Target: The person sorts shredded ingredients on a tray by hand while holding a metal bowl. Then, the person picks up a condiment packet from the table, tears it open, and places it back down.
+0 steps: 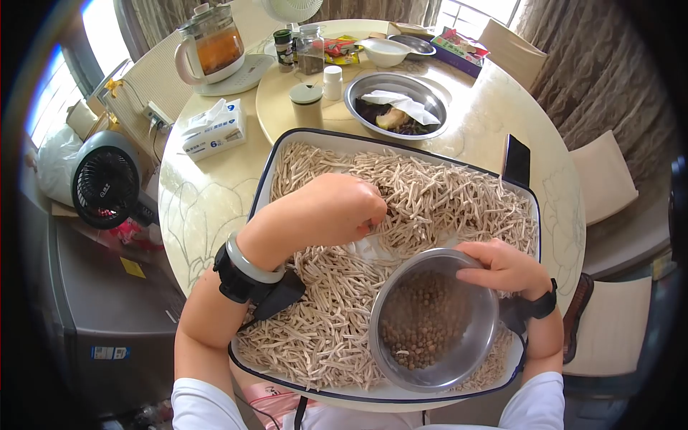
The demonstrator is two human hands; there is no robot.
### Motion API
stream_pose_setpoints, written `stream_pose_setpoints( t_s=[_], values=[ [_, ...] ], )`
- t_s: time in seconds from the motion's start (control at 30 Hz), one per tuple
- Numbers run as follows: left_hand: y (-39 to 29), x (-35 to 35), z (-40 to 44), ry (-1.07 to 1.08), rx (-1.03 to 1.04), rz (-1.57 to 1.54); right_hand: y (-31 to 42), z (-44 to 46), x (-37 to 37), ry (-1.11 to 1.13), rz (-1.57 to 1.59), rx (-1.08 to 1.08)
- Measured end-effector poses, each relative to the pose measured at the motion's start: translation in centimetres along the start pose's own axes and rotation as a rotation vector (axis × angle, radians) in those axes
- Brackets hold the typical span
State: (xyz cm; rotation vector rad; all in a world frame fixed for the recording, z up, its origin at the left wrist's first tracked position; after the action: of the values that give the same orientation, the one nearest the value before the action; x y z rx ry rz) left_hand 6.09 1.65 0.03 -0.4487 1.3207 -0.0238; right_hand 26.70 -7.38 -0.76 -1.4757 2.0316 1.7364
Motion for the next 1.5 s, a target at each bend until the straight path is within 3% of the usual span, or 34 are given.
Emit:
stream_pose_setpoints(
  t_s=[0.2,0.27,0.4,0.53,0.6,0.73,0.87,0.97,1.5],
  values=[
    [-0.6,-0.6,0.1,0.038,-0.015,0.037,0.6,-0.1,0.1,-0.033,0.019,-0.031],
    [-1.5,-2.2,0.4,-0.132,0.074,-0.389,0.6,-0.1,0.1,-0.022,0.02,-0.021],
    [-3.4,-3.0,0.5,-0.163,0.251,-0.657,0.2,-0.1,0.1,-0.019,0.01,-0.027],
    [-1.7,-3.2,0.4,-0.287,0.159,-0.498,0.3,-0.1,0.0,-0.017,0.009,-0.023],
    [0.3,-3.3,-0.1,-0.275,0.01,-0.082,0.1,-0.1,0.0,-0.009,0.001,0.007],
    [1.4,-1.8,-0.8,-0.084,-0.104,0.105,-0.1,-0.2,0.1,-0.026,0.038,-0.028],
    [1.4,-1.2,-0.7,0.006,-0.116,0.118,0.1,-0.1,0.0,-0.041,0.028,-0.056],
    [1.4,-1.3,-0.7,-0.054,-0.12,0.072,0.4,-0.3,-0.2,0.007,0.065,0.025],
    [2.1,-1.3,-1.0,-0.07,-0.207,0.04,0.4,-0.3,-0.2,-0.029,0.077,-0.064]
  ],
)
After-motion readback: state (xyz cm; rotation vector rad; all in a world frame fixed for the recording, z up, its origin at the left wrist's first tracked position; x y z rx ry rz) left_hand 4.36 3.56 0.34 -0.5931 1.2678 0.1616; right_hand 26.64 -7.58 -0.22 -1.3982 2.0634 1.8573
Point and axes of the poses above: each hand's wrist, its own z-axis towards the middle knuckle, its own x-axis out of the palm, y = z × x, the point moved 6 cm from there along z, towards the middle knuckle, and after that the axes turned 7 degrees about x, right-handed, at the moved point
